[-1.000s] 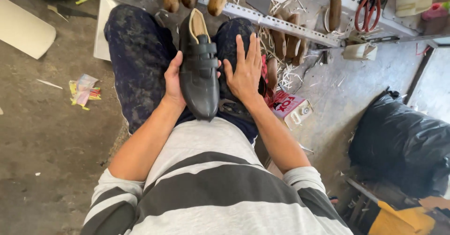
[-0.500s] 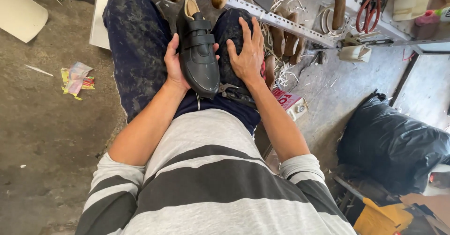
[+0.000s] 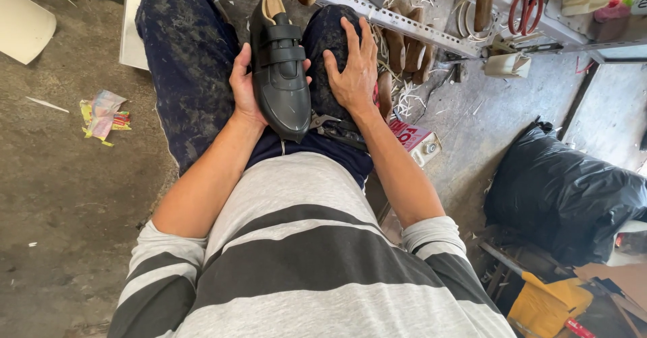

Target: The person is shaping a leather shoe upper by stretching it over a last with pliers and securing it with a hammer.

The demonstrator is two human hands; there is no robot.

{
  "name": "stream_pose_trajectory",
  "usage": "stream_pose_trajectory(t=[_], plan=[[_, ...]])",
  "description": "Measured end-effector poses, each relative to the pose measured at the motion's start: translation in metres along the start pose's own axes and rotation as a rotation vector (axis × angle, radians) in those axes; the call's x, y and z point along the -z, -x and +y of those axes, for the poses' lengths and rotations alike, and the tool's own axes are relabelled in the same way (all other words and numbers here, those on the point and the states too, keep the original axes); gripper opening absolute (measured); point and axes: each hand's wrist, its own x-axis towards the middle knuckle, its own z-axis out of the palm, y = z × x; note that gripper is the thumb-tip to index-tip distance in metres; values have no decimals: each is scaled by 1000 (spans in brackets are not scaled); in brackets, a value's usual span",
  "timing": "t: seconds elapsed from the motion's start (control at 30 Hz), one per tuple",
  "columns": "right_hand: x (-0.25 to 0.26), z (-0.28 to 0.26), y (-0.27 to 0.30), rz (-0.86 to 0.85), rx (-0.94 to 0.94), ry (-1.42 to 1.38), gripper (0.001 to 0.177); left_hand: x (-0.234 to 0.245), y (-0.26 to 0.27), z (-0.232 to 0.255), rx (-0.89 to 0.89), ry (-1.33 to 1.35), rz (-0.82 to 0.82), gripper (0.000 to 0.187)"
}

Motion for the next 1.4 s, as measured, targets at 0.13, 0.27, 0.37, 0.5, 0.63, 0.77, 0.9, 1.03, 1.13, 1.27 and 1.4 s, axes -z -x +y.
stream_pose_trajectory(t=[0.13,0.27,0.37,0.5,0.63,0.77,0.9,1.03,1.13,1.27,1.4], plan=[[-1,0,-1,0,4,12,56,-6,3,2,29,-18,-84,79],[0,0,-1,-6,-7,7,57,-14,7,2,42,-35,-82,79],[0,1,-1,-13,-19,4,57,-17,7,2,42,-58,-81,79],[1,1,-1,-16,-19,1,57,-15,7,2,40,-59,-75,77],[1,1,-1,-10,-18,4,56,-13,6,2,45,-46,-68,77],[2,1,-3,-17,-22,-17,57,-13,6,3,69,-49,-82,78],[3,0,-4,-14,-18,-20,57,-21,7,2,62,-63,-148,86],[4,-1,-3,-20,-18,-20,57,-22,9,1,83,-89,-176,91],[5,-2,-4,-17,-11,-25,55,-23,8,3,86,-86,-177,92],[4,0,-4,-35,-35,-34,56,-23,8,2,82,-95,-179,91],[8,-5,-4,-32,-37,-38,56,-20,7,2,93,-27,-115,85]])
